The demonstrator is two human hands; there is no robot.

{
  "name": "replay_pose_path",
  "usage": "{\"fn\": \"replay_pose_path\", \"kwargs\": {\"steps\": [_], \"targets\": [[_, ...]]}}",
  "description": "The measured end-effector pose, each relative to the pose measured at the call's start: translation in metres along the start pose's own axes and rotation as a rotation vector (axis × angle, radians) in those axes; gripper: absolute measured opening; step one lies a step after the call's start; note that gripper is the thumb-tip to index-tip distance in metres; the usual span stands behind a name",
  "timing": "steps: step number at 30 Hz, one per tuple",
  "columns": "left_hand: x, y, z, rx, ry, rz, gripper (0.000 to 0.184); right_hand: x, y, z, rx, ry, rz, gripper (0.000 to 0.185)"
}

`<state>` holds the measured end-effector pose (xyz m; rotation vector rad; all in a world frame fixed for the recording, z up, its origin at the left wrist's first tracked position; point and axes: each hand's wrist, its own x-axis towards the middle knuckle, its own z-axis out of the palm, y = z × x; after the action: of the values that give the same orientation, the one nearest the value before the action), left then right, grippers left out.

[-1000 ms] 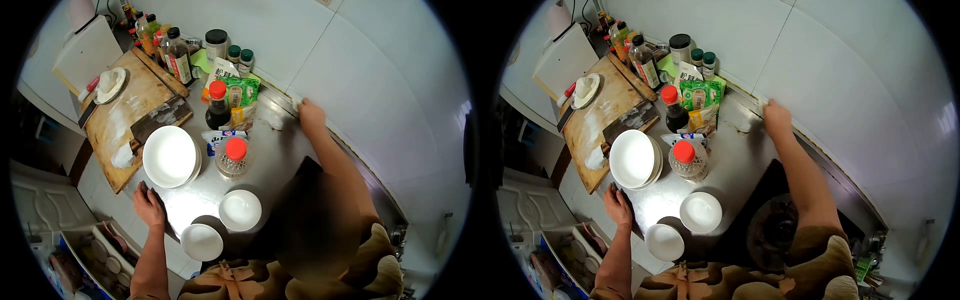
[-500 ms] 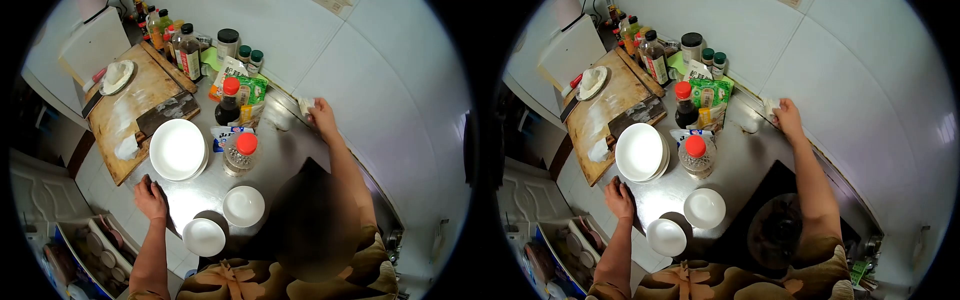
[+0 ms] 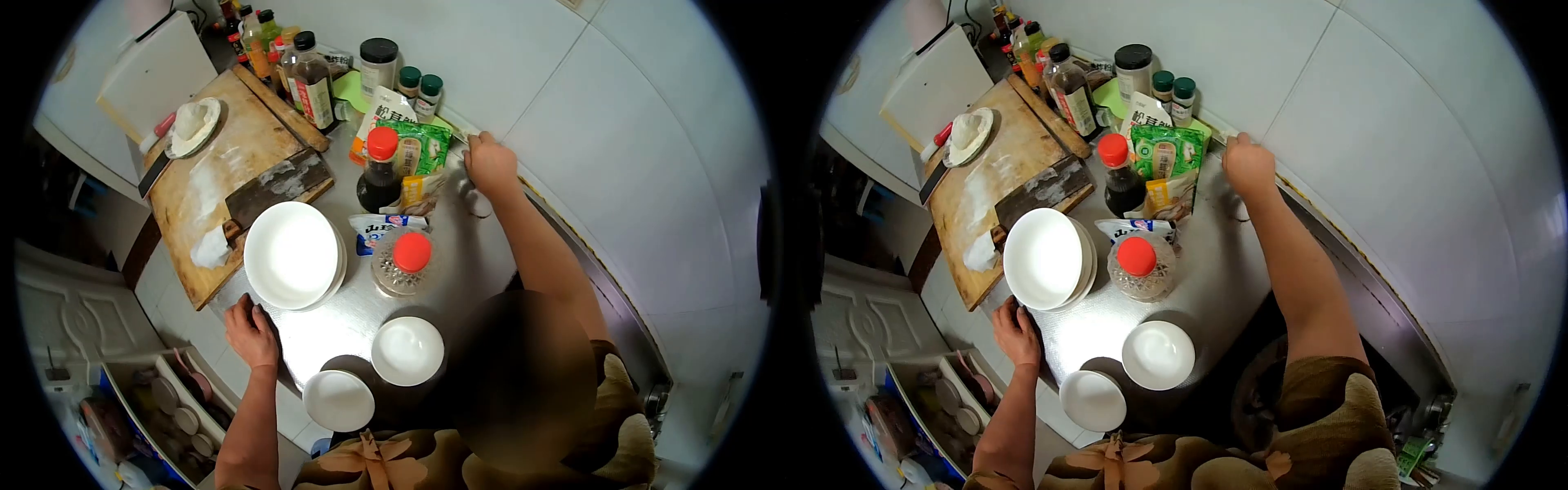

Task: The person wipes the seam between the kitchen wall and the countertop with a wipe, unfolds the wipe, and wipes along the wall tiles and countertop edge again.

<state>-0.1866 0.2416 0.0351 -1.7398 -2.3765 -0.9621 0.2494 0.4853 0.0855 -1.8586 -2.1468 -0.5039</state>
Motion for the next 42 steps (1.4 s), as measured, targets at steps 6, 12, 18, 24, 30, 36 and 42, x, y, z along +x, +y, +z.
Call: {"fn": "replay_pose_path", "kwargs": {"steps": [6,12,18,24,30,36,42], "targets": [[0.0,-0.001,0.0,-0.024,0.004,0.0,0.024,-0.028,0.033,-0.009,-0.043,-0.007,-0.038,0.005],[-0.003,-0.003,-0.001,-0.013,0.017,-0.004,0.024,-0.072,0.061,-0.049,-0.154,-0.189,0.082,0.006],[-0.001,-0.004,-0.002,-0.027,-0.01,-0.049,0.025,-0.049,0.045,-0.061,-0.196,-0.186,0.103,0.011],[0.001,0.0,-0.003,0.003,-0.033,-0.056,0.024,0.016,0.005,-0.027,-0.017,-0.054,0.022,0.016],[0.0,0.0,-0.001,-0.005,-0.016,-0.039,0.024,0.014,0.003,0.01,0.094,-0.023,0.032,0.022],[-0.001,-0.005,0.002,-0.061,0.006,-0.016,0.025,-0.045,0.051,-0.02,0.055,-0.055,0.097,0.026],[-0.001,-0.004,-0.001,-0.031,-0.009,-0.042,0.024,-0.105,0.09,-0.051,-0.026,-0.119,0.183,0.024]]}}
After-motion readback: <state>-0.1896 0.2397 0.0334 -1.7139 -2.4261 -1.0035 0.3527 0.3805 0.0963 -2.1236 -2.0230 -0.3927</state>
